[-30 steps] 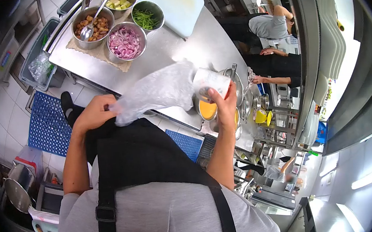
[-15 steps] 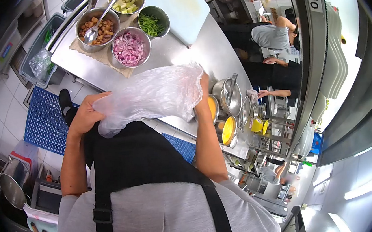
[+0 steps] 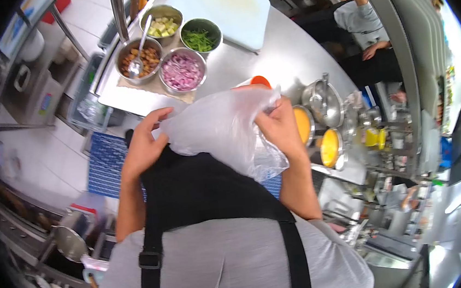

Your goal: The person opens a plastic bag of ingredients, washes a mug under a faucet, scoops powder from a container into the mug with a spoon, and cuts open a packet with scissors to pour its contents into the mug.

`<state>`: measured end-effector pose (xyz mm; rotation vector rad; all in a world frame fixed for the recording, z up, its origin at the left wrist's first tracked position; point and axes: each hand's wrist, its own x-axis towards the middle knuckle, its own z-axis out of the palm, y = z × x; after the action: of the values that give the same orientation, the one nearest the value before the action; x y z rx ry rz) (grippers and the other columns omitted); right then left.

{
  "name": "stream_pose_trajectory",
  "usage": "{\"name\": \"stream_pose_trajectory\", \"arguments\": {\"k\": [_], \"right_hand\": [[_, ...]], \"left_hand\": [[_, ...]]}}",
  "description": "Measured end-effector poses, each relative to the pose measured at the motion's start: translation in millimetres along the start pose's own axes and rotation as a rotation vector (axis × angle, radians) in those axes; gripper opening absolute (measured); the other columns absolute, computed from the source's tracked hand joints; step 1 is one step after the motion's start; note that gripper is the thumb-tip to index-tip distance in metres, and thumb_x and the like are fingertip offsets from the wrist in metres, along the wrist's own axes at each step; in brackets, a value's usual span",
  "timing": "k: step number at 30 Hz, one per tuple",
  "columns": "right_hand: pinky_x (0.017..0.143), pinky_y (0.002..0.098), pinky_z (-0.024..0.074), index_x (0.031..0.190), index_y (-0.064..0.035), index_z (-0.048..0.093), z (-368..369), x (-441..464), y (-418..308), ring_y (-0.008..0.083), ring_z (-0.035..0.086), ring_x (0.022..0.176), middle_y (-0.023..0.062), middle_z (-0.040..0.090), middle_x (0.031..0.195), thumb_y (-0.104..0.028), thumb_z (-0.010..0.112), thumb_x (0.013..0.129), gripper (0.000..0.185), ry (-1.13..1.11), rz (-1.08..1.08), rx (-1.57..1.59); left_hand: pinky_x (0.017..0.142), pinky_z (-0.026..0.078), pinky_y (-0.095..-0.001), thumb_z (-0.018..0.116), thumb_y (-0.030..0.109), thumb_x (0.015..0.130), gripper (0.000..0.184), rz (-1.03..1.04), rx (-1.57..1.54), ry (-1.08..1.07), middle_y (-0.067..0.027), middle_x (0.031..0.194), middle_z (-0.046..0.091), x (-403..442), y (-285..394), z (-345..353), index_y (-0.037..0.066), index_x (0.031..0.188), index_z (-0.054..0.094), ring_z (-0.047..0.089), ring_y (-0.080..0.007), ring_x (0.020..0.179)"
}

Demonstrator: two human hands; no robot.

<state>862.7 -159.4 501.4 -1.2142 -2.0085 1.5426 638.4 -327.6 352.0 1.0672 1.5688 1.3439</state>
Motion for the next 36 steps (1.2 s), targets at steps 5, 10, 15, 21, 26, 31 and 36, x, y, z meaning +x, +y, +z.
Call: {"name": "stream_pose_trajectory", "arguments": {"k": [5,10,15,21,26,31,36], "right_hand": [[0.059,0.025,0.0497,0.134,0.0008,0.063,14.9,8.1,-18.0,0.0088,0.058,0.066,0.0011,0.064,0.08,-0.002,0.05,0.095,0.041,-0.084,-0.037,0.105],[0.072,0.024,0.0521,0.145,-0.0148,0.059,22.7,16.3,-19.3,0.0093,0.062,0.083,0.0088,0.062,0.112,0.007,0.052,0.082,0.067,-0.12,-0.397,-0.169],[0.076,0.0221,0.0522,0.151,-0.0078,0.052,-14.5,1.7,-24.8,0.0067,0.06,0.084,0.0058,0.059,0.12,0.017,0.056,0.076,0.079,-0.183,-0.277,0.264],[0.118,0.0404,0.0352,0.161,-0.007,0.03,-25.8,-10.7,-10.3,0.0285,0.04,0.147,0.0157,0.027,0.168,-0.029,0.097,0.068,0.117,-0.372,-0.653,0.156],[0.086,0.0344,0.0545,0.137,-0.0004,0.055,29.1,-14.6,3.8,0.0195,0.068,0.096,0.0143,0.072,0.109,-0.004,0.066,0.083,0.055,-0.129,-0.457,0.236],[0.089,0.0304,0.0536,0.13,-0.0017,0.062,24.5,-1.7,27.6,0.012,0.065,0.104,0.0054,0.071,0.111,-0.006,0.068,0.092,0.039,-0.249,-0.429,0.36],[0.111,0.039,0.0425,0.152,-0.0018,0.041,24.8,-16.7,4.5,0.027,0.055,0.131,0.0178,0.053,0.144,-0.015,0.087,0.077,0.089,0.0,-0.708,0.201]], "left_hand": [[0.116,0.037,-0.0457,0.08,0.013,0.073,0.08,0.331,0.323,0.185,-0.0247,0.154,0.046,-20.4,113.5,-23.4,0.004,0.147,0.051,0.047,-0.0411,0.141],[0.119,0.029,-0.0532,0.085,0.015,0.068,0.055,0.624,0.566,-0.087,-0.0278,0.161,0.034,-11.2,179.2,-11.9,0.014,0.122,0.072,0.036,-0.0458,0.147],[0.108,0.043,-0.0465,0.078,0.003,0.068,0.019,0.538,0.558,0.019,-0.0242,0.137,0.061,-2.0,172.2,-40.4,0.003,0.085,0.072,0.056,-0.0392,0.13],[0.093,0.052,-0.0372,0.078,0.001,0.075,0.018,0.455,0.249,0.065,-0.0183,0.108,0.072,8.6,155.1,-8.2,0.002,0.093,0.073,0.069,-0.0307,0.107],[0.109,0.041,-0.0415,0.093,0.025,0.073,0.076,0.561,0.197,-0.077,-0.0202,0.14,0.054,14.0,167.0,36.2,0.002,0.136,0.057,0.053,-0.0345,0.129],[0.119,0.032,-0.0402,0.089,0.031,0.079,0.107,0.455,0.173,-0.186,-0.0223,0.154,0.04,7.4,145.0,61.5,-0.006,0.158,0.026,0.042,-0.0295,0.142],[0.093,0.05,-0.0381,0.066,0.02,0.098,0.04,0.403,0.363,-0.06,-0.0158,0.12,0.066,21.7,115.1,45.4,-0.004,0.13,0.062,0.063,-0.0235,0.109]]}}
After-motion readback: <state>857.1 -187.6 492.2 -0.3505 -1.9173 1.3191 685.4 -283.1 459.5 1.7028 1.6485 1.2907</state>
